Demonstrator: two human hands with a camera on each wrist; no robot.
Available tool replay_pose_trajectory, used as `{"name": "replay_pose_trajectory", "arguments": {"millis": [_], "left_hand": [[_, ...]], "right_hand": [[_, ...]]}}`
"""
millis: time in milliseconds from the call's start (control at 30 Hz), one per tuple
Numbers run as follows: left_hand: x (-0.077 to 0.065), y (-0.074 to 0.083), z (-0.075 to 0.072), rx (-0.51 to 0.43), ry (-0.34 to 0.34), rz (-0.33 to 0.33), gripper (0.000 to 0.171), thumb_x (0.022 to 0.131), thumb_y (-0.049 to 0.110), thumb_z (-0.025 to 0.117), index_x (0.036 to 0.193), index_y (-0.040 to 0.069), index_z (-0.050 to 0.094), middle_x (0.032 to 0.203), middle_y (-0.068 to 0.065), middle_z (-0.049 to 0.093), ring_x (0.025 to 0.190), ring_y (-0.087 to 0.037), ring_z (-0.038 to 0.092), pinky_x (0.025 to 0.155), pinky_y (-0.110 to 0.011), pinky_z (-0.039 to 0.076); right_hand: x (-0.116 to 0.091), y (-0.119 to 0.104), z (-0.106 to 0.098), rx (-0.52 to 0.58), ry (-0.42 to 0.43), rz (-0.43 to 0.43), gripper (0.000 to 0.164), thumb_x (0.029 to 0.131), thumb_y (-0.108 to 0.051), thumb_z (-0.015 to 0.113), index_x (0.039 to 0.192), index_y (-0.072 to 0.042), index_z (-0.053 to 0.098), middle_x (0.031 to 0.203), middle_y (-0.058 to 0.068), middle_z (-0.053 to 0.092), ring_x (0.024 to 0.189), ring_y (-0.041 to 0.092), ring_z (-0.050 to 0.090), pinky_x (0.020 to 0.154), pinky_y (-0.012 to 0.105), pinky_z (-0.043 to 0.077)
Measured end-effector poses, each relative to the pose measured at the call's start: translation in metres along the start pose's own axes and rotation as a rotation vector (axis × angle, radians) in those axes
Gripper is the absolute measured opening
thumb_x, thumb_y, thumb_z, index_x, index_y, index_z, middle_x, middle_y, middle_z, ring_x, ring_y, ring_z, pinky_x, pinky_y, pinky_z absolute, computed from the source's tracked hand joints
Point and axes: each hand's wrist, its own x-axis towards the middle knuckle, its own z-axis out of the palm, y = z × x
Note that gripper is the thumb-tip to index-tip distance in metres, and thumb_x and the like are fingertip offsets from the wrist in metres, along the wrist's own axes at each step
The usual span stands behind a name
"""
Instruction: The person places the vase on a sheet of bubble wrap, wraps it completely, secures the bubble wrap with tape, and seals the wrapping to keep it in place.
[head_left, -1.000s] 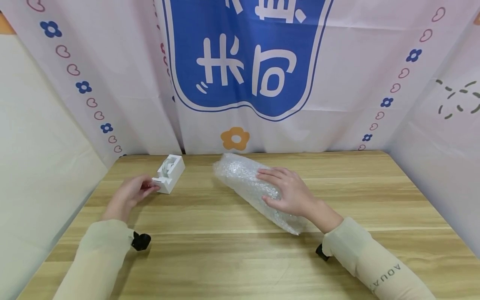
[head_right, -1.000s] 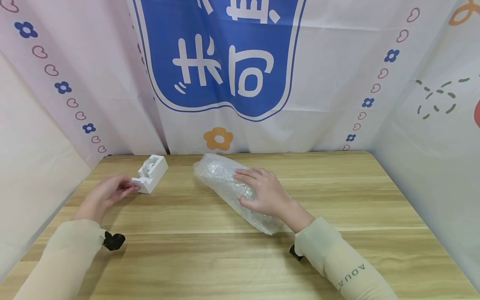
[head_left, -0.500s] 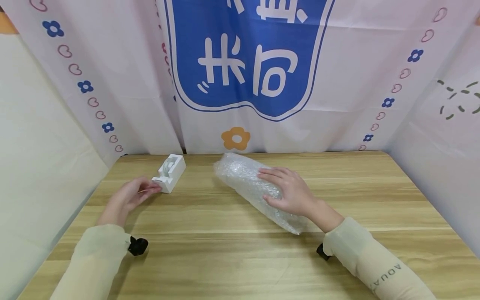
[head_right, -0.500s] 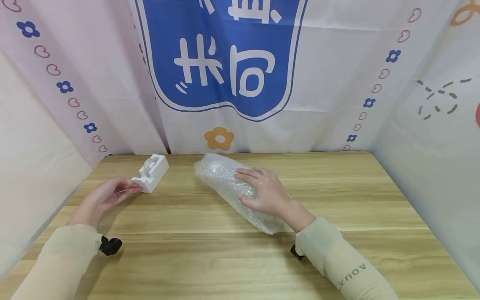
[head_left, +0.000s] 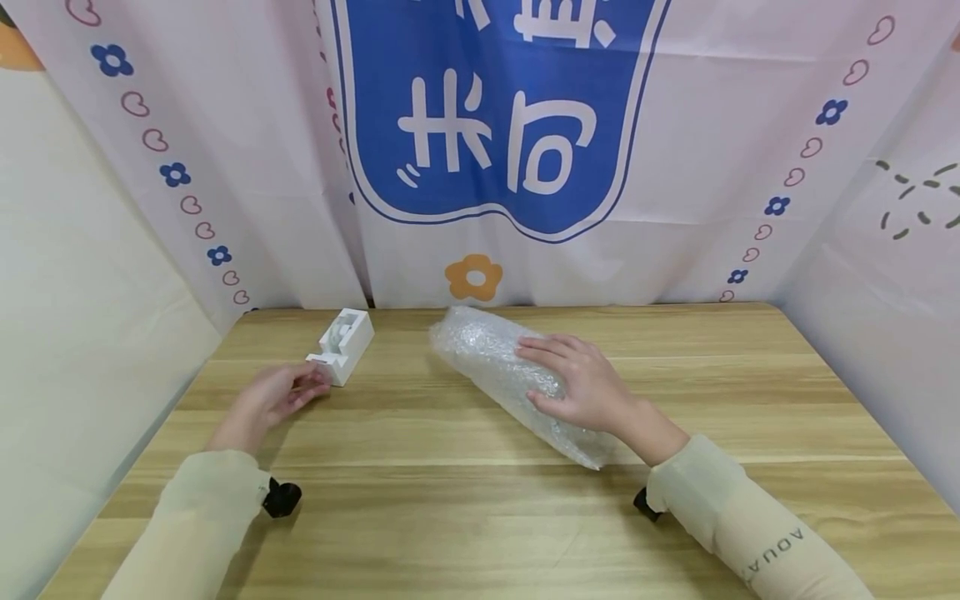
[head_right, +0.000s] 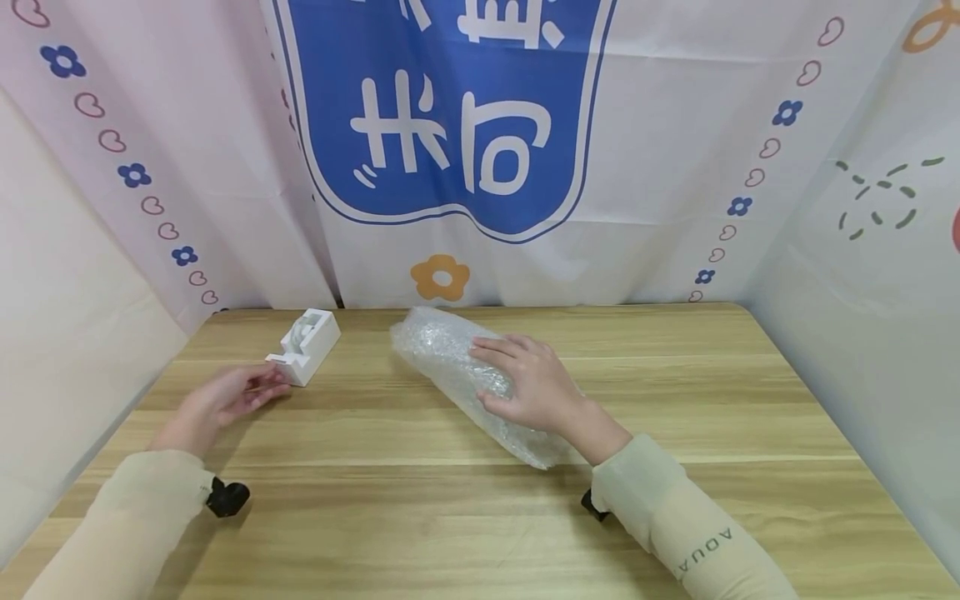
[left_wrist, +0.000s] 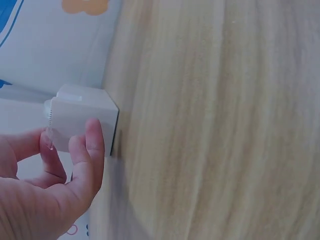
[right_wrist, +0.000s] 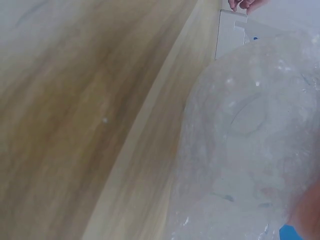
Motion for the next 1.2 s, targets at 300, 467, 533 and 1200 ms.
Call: {"name": "replay_pose_trajectory", "arguments": {"millis": [300,467,533,1200], "left_hand": [[0.003,-0.009,0.003,0.032,0.039,-0.007,0.023,0.099,0.019,0.043,0.113,0.001,0.045,0.085,-0.003,0.06,0.078,-0.014,0.065,0.07,-0.018,0.05],[0.003,-0.015,0.003,-0.011,0.02,-0.026,0.024,0.099,0.024,0.043,0.109,0.002,0.043,0.081,-0.002,0.06,0.077,-0.015,0.065,0.071,-0.019,0.05],[0.003,-0.016,0.003,-0.049,0.005,-0.034,0.024,0.099,0.026,0.043,0.109,0.003,0.043,0.083,-0.002,0.061,0.079,-0.015,0.065,0.073,-0.019,0.05],[0.003,-0.009,0.024,-0.129,0.14,0.023,0.013,0.097,0.01,0.04,0.103,0.0,0.047,0.082,-0.004,0.056,0.075,-0.013,0.062,0.076,-0.018,0.05]], "right_hand": [[0.0,0.0,0.001,0.012,0.002,0.007,0.054,0.082,-0.041,0.059,0.13,-0.017,0.054,0.137,-0.002,0.047,0.122,0.026,0.044,0.099,0.05,0.033],[-0.001,0.001,0.001,0.014,-0.003,0.008,0.054,0.083,-0.041,0.059,0.131,-0.018,0.053,0.138,-0.002,0.047,0.122,0.024,0.044,0.1,0.049,0.032],[-0.001,0.001,0.001,0.015,-0.003,0.005,0.054,0.083,-0.041,0.059,0.131,-0.017,0.054,0.137,-0.002,0.047,0.123,0.025,0.043,0.101,0.049,0.032],[0.0,0.002,0.001,0.01,0.013,-0.01,0.055,0.082,-0.042,0.058,0.131,-0.016,0.054,0.136,-0.001,0.048,0.122,0.026,0.044,0.101,0.048,0.032]]}}
